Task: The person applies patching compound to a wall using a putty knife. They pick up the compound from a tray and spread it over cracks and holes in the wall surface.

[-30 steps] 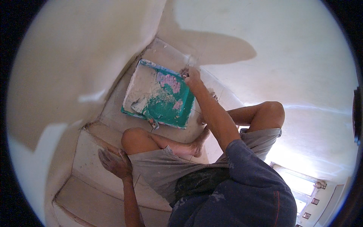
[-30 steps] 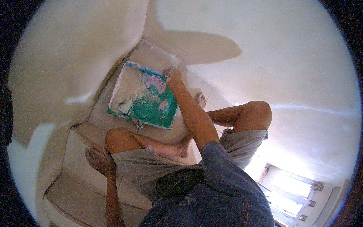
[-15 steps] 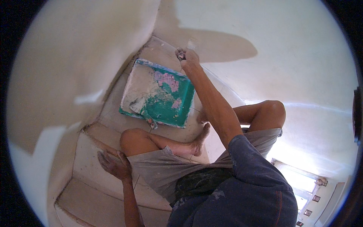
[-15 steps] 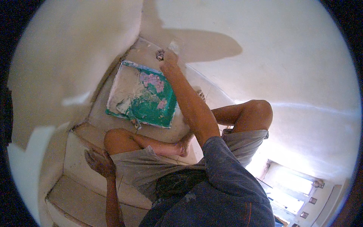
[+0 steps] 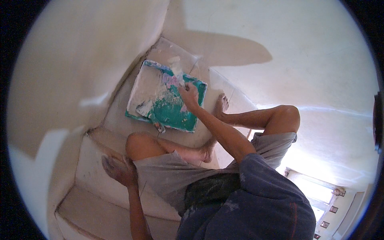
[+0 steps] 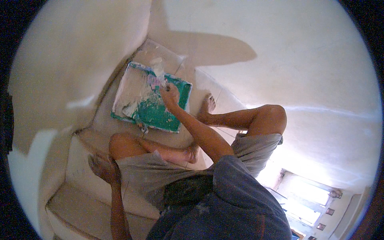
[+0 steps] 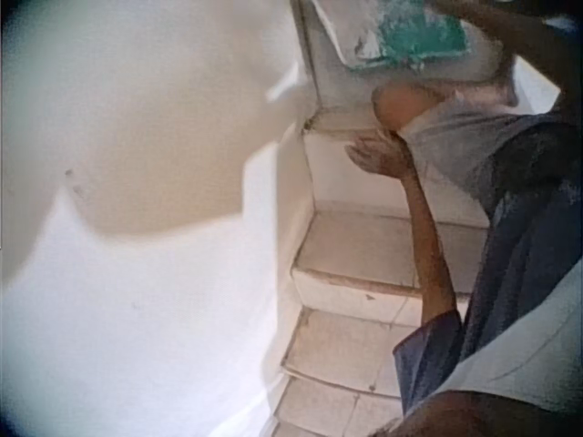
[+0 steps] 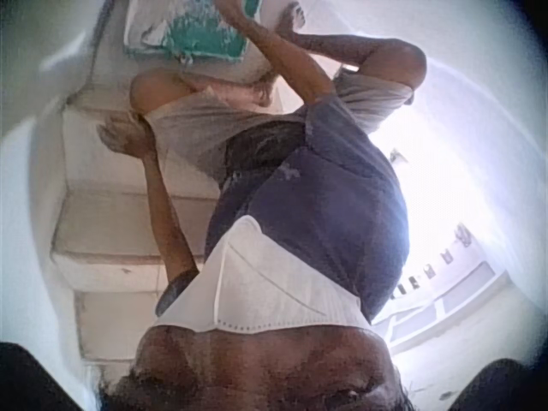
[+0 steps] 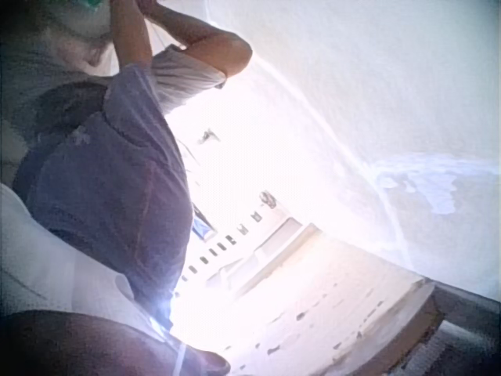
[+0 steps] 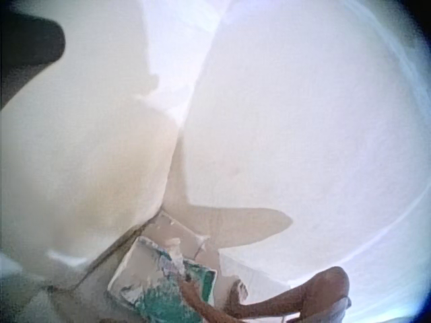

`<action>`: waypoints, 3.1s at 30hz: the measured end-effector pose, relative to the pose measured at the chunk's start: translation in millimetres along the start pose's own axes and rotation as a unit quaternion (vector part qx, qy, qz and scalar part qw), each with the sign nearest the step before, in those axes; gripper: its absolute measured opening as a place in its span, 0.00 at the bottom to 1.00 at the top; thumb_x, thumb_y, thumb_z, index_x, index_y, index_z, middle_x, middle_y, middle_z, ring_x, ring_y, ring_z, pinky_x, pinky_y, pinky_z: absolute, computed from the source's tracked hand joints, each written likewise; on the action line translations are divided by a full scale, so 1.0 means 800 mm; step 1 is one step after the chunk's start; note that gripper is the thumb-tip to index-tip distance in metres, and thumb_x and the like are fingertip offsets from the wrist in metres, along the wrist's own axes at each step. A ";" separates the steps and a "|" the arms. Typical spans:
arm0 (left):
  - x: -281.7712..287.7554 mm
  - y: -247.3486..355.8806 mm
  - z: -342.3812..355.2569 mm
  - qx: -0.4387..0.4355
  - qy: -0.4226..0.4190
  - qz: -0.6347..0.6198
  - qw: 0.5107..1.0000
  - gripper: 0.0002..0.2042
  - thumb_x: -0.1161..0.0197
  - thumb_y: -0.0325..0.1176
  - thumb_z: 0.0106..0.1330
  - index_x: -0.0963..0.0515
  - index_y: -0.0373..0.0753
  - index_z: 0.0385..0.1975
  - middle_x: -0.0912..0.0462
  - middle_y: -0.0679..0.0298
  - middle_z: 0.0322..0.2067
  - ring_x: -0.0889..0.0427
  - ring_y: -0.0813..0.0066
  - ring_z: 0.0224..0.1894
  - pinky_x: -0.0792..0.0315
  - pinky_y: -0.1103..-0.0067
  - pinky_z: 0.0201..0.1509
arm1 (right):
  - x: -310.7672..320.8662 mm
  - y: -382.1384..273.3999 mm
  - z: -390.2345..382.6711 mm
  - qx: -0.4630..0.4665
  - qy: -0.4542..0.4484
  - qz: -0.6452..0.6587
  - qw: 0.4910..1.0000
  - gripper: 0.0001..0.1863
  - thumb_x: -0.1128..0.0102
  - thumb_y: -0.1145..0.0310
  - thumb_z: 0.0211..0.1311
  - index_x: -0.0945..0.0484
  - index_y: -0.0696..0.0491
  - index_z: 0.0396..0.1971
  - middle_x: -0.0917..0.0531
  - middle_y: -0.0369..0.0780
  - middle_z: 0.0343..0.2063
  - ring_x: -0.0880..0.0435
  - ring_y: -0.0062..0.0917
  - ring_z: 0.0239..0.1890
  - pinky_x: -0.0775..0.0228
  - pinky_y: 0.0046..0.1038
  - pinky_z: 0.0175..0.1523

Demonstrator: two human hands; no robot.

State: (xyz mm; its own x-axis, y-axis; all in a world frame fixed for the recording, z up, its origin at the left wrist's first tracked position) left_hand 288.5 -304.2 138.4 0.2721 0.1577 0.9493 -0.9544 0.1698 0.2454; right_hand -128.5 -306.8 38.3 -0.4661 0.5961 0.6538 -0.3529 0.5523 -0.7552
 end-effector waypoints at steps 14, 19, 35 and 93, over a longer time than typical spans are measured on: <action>0.005 -0.004 0.007 -0.002 0.006 0.023 1.000 0.30 0.53 0.54 0.61 0.38 0.32 0.53 0.40 0.44 0.56 0.44 0.48 0.60 0.49 0.58 0.61 | 0.041 0.114 -0.073 -0.032 -0.160 -0.201 0.966 0.18 0.43 0.59 0.43 0.26 0.55 0.33 0.21 0.48 0.30 0.23 0.43 0.36 0.32 0.41 0.42; 0.001 -0.007 0.001 -0.012 0.022 0.023 0.999 0.28 0.49 0.50 0.60 0.37 0.33 0.52 0.40 0.45 0.56 0.44 0.48 0.60 0.50 0.58 0.61 | 0.037 0.076 -0.099 0.119 -0.030 -0.300 0.946 0.19 0.44 0.58 0.47 0.25 0.58 0.32 0.22 0.48 0.32 0.25 0.42 0.41 0.35 0.40 0.46; 0.004 -0.025 0.001 0.040 0.065 -0.089 0.993 0.22 0.47 0.43 0.59 0.33 0.34 0.48 0.36 0.46 0.53 0.41 0.48 0.58 0.46 0.61 0.59 | -0.103 -0.026 -0.159 0.030 -0.259 -0.076 0.963 0.23 0.45 0.49 0.45 0.25 0.58 0.22 0.23 0.50 0.25 0.23 0.43 0.30 0.34 0.40 0.36; -0.207 0.191 0.026 0.273 -0.309 -0.530 0.741 0.14 0.49 0.42 0.64 0.35 0.39 0.22 0.34 0.69 0.13 0.34 0.80 0.11 0.38 0.82 0.10 | 0.022 -0.093 -0.082 0.297 -0.228 -0.068 0.925 0.14 0.50 0.63 0.54 0.25 0.60 0.25 0.22 0.50 0.22 0.24 0.43 0.25 0.33 0.41 0.36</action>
State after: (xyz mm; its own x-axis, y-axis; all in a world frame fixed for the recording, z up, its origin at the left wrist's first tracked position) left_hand 94.8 -324.9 23.0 0.9571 -0.2878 0.0346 -0.1989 -0.5650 0.8007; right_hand -57.5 -299.0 109.4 -0.6311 0.1624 0.7585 -0.7530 0.1064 -0.6494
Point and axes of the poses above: each hand's wrist, its own z-axis towards the middle knuckle, its own x-axis out of the back of the hand, y = z × x, the point moved 7 cm from there along z, towards the middle knuckle
